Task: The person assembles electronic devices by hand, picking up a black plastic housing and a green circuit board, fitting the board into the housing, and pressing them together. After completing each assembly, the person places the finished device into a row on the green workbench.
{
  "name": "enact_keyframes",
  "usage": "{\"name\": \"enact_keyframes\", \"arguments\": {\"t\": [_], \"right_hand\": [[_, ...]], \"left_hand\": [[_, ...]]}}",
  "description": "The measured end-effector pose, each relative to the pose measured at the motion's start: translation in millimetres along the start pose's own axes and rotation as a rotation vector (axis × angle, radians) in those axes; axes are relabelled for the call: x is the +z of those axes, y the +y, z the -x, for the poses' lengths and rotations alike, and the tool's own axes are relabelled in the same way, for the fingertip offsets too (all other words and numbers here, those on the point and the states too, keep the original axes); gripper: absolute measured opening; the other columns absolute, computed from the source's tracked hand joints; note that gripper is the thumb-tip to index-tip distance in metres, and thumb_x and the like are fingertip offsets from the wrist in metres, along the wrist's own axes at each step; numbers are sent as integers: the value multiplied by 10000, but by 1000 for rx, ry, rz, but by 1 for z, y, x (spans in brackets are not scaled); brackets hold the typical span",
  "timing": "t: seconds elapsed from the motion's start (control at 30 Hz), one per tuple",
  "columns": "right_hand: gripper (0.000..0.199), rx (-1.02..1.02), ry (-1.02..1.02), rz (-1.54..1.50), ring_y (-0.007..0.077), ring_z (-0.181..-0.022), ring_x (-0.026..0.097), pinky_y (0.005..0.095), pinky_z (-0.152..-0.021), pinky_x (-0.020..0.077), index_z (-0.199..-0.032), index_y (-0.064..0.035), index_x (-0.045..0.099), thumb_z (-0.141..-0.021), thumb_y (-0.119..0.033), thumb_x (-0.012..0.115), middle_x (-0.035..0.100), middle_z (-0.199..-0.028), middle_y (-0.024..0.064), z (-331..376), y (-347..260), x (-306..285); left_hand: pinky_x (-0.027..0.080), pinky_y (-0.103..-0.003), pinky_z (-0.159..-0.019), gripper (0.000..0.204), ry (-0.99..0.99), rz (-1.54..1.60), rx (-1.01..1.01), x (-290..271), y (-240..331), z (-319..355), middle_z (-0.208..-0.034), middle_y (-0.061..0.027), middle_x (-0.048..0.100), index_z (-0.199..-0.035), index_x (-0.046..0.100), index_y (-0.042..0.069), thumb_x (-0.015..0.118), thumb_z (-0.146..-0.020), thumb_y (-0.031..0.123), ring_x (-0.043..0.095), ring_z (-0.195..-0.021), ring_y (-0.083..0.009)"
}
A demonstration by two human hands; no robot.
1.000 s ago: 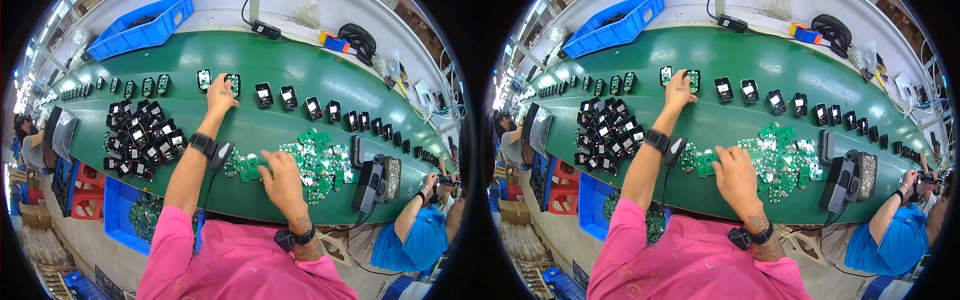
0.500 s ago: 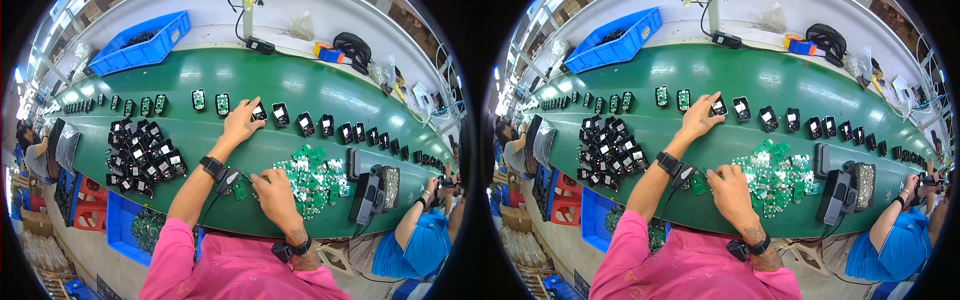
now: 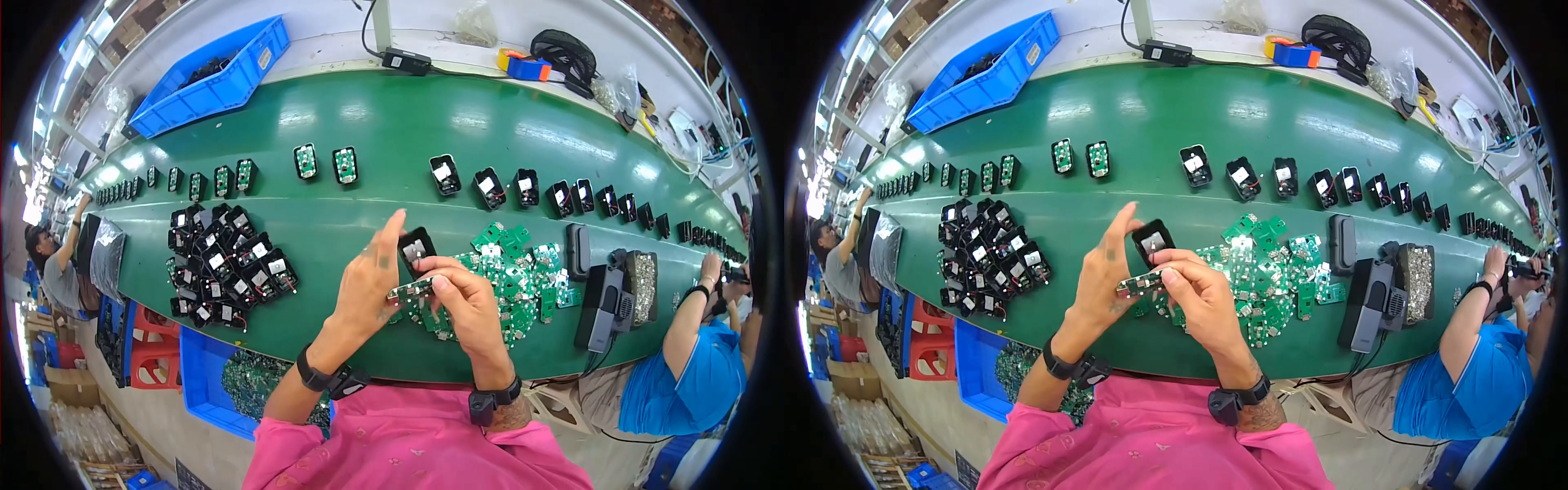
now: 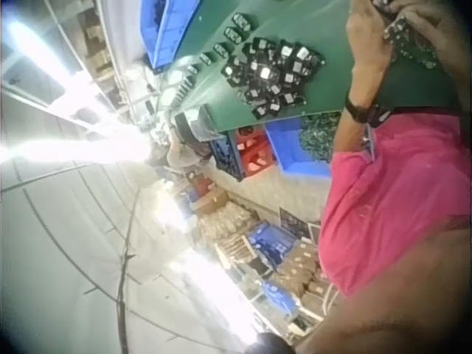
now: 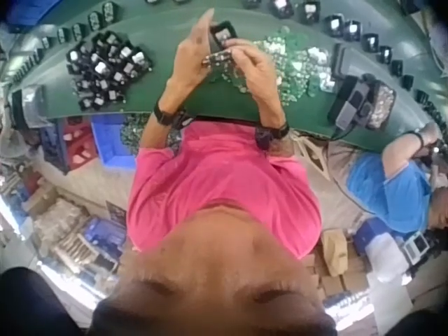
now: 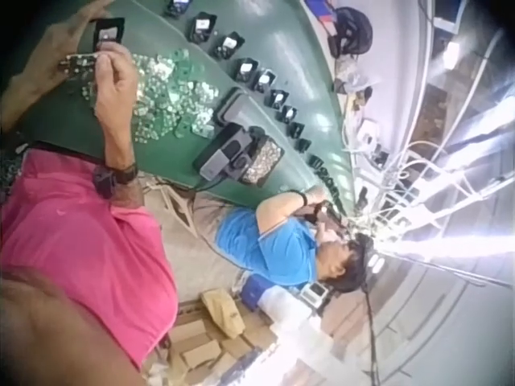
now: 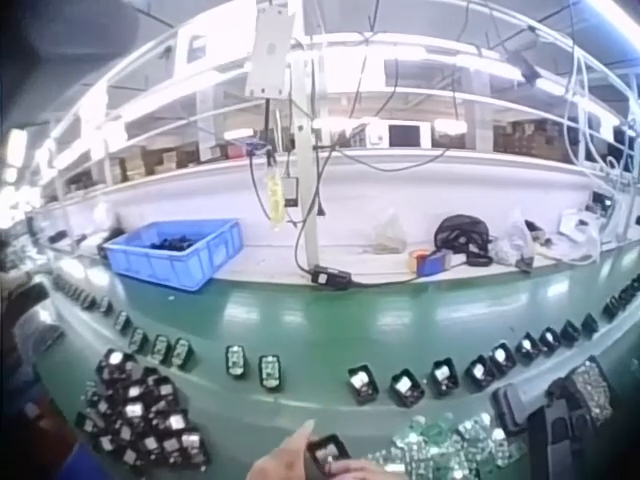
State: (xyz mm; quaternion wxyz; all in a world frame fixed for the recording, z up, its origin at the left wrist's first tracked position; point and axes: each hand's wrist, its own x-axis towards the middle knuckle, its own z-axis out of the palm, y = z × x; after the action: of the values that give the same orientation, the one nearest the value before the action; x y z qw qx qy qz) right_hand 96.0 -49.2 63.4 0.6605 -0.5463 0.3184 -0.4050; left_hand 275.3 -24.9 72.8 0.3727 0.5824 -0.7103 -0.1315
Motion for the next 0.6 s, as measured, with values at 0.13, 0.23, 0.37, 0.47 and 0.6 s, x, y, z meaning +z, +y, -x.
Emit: {"name": "enact_keyframes", "arguments": {"t": [0.13,0.23,0.37,0.47,0.6], "right_hand": [[204,34,-26,-116,86,-708,588,215,-584,442,-1012,56,693,-991,-73,537,637,-1163,114,7,1,1],[200,22,-54,-137,73,-699,556,210,-590,443,-1028,60,685,-1010,-73,536,632,-1093,73,13,-2,9],[198,3,-64,-60,86,-649,590,191,-535,417,-1022,55,690,-995,-71,540,646,-1094,105,20,-6,19],[192,-4,-54,0,82,-644,583,197,-520,403,-1012,55,689,-988,-60,538,647,-1064,98,28,-3,18],[169,-147,155,214,60,-614,530,202,-500,373,-976,59,683,-972,-43,548,611,-934,53,37,7,-1]], "left_hand": [[535,-404,-874,642,-77,410,-194,3,4,21,-1332,-164,492,-1287,501,66,786,-713,19,580,-1171,-315],[518,-353,-914,479,-88,675,-288,11,-2,44,-1323,-143,488,-1145,600,47,786,-706,-3,526,-1220,-263],[505,-254,-752,374,-28,856,-372,26,-10,66,-1331,-116,468,-1102,638,61,741,-763,-56,627,-924,-102],[506,-243,-723,223,15,768,-361,32,-8,70,-1322,-104,478,-1008,674,31,719,-801,-36,622,-881,-86],[528,-259,-740,86,110,785,-395,32,1,74,-1299,-111,499,-929,705,-1,682,-855,-38,630,-882,-111]]}}
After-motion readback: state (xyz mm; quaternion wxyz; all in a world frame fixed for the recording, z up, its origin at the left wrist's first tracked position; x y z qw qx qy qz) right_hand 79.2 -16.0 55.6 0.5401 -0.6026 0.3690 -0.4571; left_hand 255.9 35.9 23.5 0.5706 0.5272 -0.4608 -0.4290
